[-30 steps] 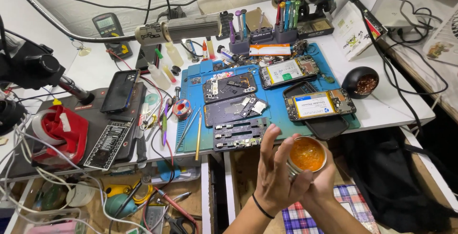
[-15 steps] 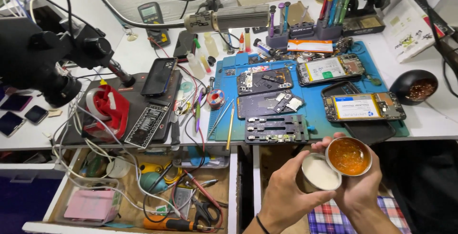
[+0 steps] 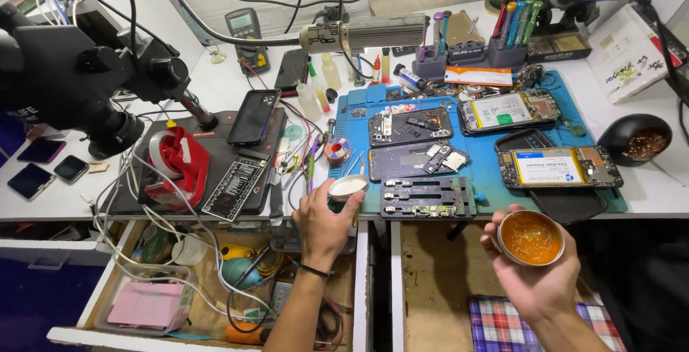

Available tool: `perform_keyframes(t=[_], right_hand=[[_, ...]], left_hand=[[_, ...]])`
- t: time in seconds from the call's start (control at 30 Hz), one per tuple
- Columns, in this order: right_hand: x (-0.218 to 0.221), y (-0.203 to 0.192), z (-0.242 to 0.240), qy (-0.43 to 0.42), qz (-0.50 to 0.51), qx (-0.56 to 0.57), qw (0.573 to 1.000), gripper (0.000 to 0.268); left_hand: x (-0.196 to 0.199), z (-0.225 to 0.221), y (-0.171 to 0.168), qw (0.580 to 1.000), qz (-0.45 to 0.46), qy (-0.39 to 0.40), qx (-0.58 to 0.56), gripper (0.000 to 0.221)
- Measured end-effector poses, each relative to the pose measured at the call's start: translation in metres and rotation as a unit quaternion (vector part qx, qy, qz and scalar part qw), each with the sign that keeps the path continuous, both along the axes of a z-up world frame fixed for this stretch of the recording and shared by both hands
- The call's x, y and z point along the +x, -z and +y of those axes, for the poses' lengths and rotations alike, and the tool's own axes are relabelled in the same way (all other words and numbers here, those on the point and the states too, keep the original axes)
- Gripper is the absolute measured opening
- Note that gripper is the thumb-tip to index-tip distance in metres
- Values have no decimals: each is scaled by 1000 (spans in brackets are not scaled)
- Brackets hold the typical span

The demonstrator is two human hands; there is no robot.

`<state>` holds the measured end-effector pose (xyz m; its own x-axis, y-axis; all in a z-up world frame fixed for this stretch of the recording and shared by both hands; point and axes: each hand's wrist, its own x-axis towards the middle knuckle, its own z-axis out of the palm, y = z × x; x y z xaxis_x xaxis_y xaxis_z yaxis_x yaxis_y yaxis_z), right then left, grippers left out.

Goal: Applying flux to a mobile phone motherboard and inspecting it with a probe and tweezers.

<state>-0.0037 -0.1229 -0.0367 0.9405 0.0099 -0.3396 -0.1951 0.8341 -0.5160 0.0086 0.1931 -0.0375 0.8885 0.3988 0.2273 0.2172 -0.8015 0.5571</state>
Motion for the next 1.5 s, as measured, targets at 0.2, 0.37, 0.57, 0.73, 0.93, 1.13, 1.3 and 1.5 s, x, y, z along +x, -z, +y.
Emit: perform_keyframes(t=[0.2,0.37,0.57,0.73,0.93,1.13,1.3,1.5], right_hand=[[3,6,-4,-7,-19,8,1000,40],[2,6,-2,-14,-17,1,1000,42],[5,10,-7,-9,-34,13,999,44],[3,6,-7,-9,-18,13,1000,46],[2,9,-3,-22,-37,24,999,48],[2,8,-2,-26,-26,8,999,47],[1,1,4,-40,-10,-2,999,46],[-1,7,1,-49,-19,-4,999,51]], left_hand=[[-8,-10,5,998,-49,36,-32,104],[4,-5,-2,999,40,-16,-33,95],[23,16,20,997,-16,-35,68,86],[15,31,32,992,-51,-26,115,83],[1,32,33,977,-56,-29,204,71],[1,26,24,977,-32,-48,205,92],[-14,-23,-7,983,-91,79,139,24],[-3,-34,-3,983,143,19,114,34]])
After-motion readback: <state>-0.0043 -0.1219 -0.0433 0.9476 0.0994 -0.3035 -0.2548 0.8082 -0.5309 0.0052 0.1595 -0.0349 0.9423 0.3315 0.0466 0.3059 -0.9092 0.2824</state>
